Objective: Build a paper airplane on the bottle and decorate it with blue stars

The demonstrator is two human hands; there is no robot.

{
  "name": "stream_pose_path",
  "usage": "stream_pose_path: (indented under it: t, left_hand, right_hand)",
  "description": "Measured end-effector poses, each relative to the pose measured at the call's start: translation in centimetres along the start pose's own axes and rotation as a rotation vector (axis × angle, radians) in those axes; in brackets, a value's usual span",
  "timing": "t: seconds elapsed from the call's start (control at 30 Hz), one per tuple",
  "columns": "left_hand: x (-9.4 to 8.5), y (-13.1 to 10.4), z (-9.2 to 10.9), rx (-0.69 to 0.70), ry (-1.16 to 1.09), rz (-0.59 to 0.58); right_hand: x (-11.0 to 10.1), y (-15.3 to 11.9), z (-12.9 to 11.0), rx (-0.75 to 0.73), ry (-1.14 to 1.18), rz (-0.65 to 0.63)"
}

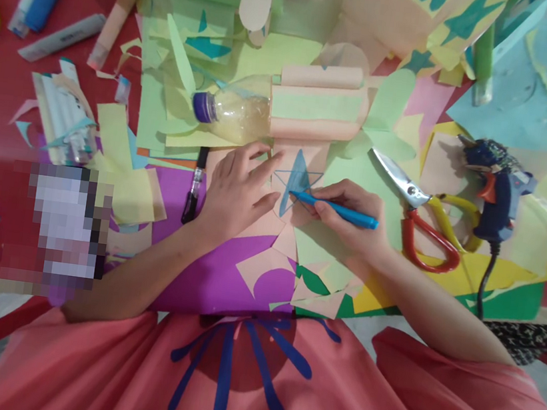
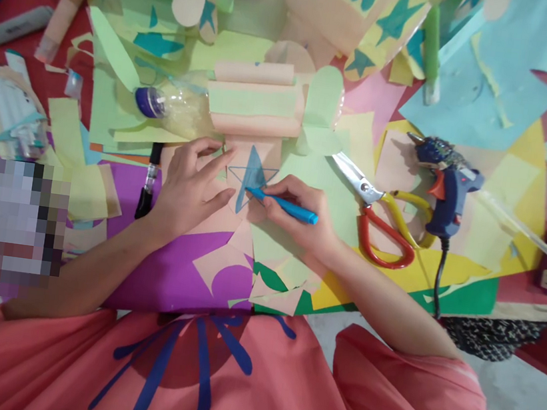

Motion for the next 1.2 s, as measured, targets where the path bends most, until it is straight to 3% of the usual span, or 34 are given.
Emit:
stream_pose_path:
  t: [0.3, 0.63, 0.93, 1.2]
  left_hand:
    - [-0.1, 0.2, 0.2, -0.04, 0.047, -0.012]
    - [0.0, 0.1, -0.1, -0.036, 0.013, 0.0]
    - [-0.1, 0.1, 0.0, -0.051, -0.011, -0.019]
    - [0.0, 0.2, 0.1, -0.078, -0.018, -0.048]
  right_hand:
    - [0.1, -0.1, -1.1, -0.064, -0.056, -0.07]
    - [0.3, -0.3, -0.4, -0.048, -0.079, -0.162]
    - [0.2, -0.1, -0.5, -0.056, -0.036, -0.123]
    - [-0.2, 0.1, -0.4, -0.022, -0.049, 0.01]
Point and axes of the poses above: each hand's wrist, its own y-axis towards the middle knuckle, its own x-axis out of the palm, z = x × y, the point moved 4 cm from there along y, towards the middle knuckle, and after that the axes turned 3 degrees about -z, right-handed, at the moved point
